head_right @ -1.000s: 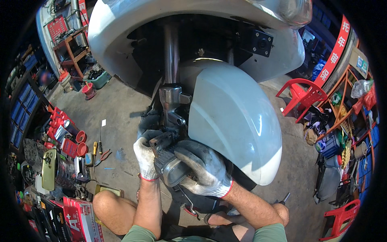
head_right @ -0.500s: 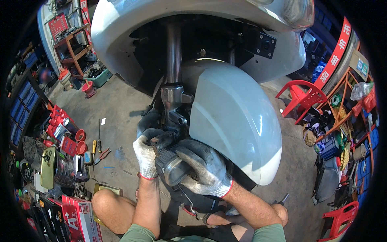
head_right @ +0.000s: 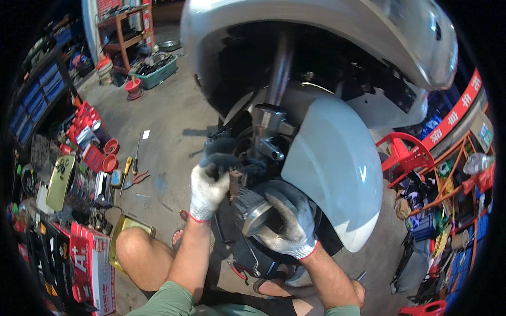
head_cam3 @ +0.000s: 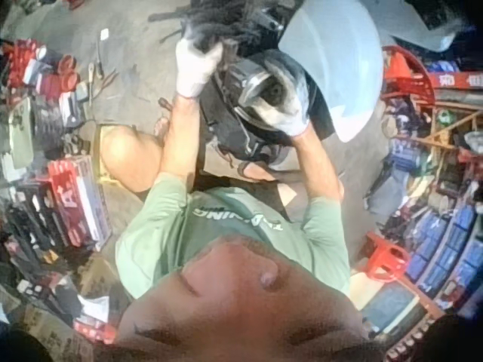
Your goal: The person uses a cordless impact wrench to remove bolts from the front wheel area of a white motorcycle, then removes the brake caliper and rotor. They place the removed parts on the floor and continue to manipulate the brake assembly components with gloved hands.
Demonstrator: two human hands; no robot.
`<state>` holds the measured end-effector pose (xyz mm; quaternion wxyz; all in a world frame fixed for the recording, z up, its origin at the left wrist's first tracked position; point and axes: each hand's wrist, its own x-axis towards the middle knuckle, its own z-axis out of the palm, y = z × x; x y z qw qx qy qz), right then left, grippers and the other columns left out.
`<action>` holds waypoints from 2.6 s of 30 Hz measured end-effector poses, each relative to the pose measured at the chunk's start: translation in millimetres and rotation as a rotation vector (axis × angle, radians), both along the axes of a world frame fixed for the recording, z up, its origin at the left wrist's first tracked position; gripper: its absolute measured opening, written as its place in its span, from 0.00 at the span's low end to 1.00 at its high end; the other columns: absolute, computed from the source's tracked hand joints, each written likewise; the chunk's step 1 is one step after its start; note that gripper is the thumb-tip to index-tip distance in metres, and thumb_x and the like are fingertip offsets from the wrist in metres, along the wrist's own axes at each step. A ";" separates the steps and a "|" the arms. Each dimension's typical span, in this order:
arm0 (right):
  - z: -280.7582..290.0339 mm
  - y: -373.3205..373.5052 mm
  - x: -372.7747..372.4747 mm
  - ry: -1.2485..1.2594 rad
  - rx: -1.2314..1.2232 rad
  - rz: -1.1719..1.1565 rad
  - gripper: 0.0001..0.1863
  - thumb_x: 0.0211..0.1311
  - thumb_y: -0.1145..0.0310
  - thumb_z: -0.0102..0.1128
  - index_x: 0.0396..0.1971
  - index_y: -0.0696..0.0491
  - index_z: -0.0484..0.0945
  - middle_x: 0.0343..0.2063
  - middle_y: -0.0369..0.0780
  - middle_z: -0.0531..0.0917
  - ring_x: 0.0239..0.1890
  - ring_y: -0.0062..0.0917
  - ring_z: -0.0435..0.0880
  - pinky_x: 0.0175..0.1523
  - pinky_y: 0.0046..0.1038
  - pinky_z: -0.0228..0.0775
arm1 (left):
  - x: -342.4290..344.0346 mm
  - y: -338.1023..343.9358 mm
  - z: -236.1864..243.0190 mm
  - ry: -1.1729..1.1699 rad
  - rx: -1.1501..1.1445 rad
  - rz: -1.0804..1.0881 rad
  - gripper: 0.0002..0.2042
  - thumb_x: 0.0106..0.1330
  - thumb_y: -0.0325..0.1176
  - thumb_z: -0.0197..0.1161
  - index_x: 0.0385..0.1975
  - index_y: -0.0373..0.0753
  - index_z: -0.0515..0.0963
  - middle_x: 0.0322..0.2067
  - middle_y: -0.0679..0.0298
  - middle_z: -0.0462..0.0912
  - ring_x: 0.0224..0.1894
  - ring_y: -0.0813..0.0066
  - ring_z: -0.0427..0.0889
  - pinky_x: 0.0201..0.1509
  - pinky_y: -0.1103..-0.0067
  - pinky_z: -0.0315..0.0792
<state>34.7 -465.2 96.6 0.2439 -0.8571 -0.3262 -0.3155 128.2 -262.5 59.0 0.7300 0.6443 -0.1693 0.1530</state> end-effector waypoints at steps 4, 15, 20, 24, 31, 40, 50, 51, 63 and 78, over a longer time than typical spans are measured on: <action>-5.2 -1.4 -3.5 -0.035 -0.021 -0.100 0.42 0.41 0.60 0.82 0.58 0.58 0.75 0.55 0.52 0.80 0.57 0.49 0.80 0.60 0.45 0.74 | 28.1 21.3 -35.2 0.276 -0.511 0.305 0.09 0.66 0.24 0.65 0.44 0.30 0.83 0.41 0.63 0.86 0.43 0.77 0.81 0.51 0.79 0.75; -22.0 -9.3 -6.5 0.041 0.000 -0.075 0.50 0.42 0.59 0.87 0.65 0.58 0.69 0.61 0.53 0.76 0.65 0.46 0.76 0.68 0.46 0.70 | 70.4 17.8 -167.6 0.514 -0.458 0.443 0.12 0.72 0.28 0.62 0.51 0.31 0.82 0.39 0.66 0.85 0.37 0.81 0.78 0.42 0.81 0.73; -21.4 -5.4 -4.1 0.028 0.015 -0.066 0.52 0.42 0.66 0.87 0.68 0.58 0.64 0.61 0.52 0.76 0.63 0.43 0.79 0.69 0.44 0.71 | 67.0 18.1 -213.3 0.561 -0.293 0.431 0.15 0.72 0.32 0.62 0.54 0.31 0.82 0.42 0.62 0.87 0.38 0.78 0.83 0.42 0.80 0.76; -48.0 -32.4 -10.2 0.138 0.093 -0.149 0.46 0.43 0.57 0.83 0.62 0.61 0.72 0.60 0.56 0.76 0.63 0.49 0.76 0.66 0.45 0.70 | 45.7 -2.9 -192.4 0.574 -0.324 0.217 0.15 0.75 0.41 0.61 0.35 0.34 0.81 0.25 0.67 0.81 0.23 0.81 0.76 0.26 0.80 0.69; -25.4 -8.6 -3.3 0.032 0.069 -0.051 0.46 0.43 0.60 0.84 0.63 0.60 0.71 0.59 0.54 0.76 0.62 0.47 0.77 0.66 0.45 0.70 | -45.3 22.6 -75.1 0.783 0.339 -0.226 0.30 0.75 0.56 0.56 0.32 0.28 0.82 0.19 0.52 0.80 0.26 0.62 0.85 0.34 0.64 0.75; -11.5 -3.9 0.4 -0.008 -0.046 -0.092 0.49 0.41 0.60 0.86 0.64 0.58 0.70 0.61 0.53 0.75 0.64 0.46 0.76 0.69 0.46 0.68 | -115.7 -1.0 -36.7 0.830 -0.764 -0.729 0.20 0.76 0.39 0.60 0.58 0.31 0.70 0.33 0.59 0.84 0.26 0.76 0.85 0.25 0.83 0.78; -10.2 5.8 -0.2 -0.012 -0.007 -0.044 0.48 0.44 0.64 0.85 0.66 0.58 0.69 0.61 0.52 0.76 0.64 0.43 0.77 0.69 0.43 0.70 | 11.6 72.2 -283.7 1.061 -0.083 0.649 0.15 0.70 0.41 0.59 0.30 0.35 0.83 0.20 0.63 0.81 0.21 0.70 0.73 0.26 0.68 0.64; -10.9 5.5 -2.0 -0.008 -0.058 -0.092 0.50 0.43 0.62 0.86 0.66 0.58 0.68 0.62 0.51 0.75 0.64 0.43 0.77 0.69 0.43 0.70 | 21.8 84.9 -322.2 1.114 0.088 0.685 0.14 0.69 0.41 0.59 0.31 0.36 0.84 0.22 0.61 0.82 0.24 0.68 0.75 0.28 0.67 0.66; -17.1 -7.5 -1.7 0.028 -0.028 -0.077 0.51 0.44 0.65 0.86 0.68 0.55 0.65 0.63 0.51 0.74 0.64 0.42 0.78 0.68 0.43 0.74 | 51.5 181.1 -391.4 1.313 0.721 1.029 0.17 0.63 0.43 0.61 0.42 0.36 0.84 0.41 0.47 0.88 0.43 0.50 0.88 0.48 0.59 0.81; -15.1 -0.5 1.2 0.002 0.011 -0.060 0.46 0.41 0.64 0.86 0.63 0.57 0.71 0.61 0.52 0.76 0.64 0.46 0.76 0.69 0.46 0.70 | 156.6 48.8 -127.4 0.304 -0.081 -0.311 0.42 0.66 0.46 0.68 0.75 0.34 0.57 0.68 0.52 0.71 0.63 0.63 0.76 0.61 0.72 0.76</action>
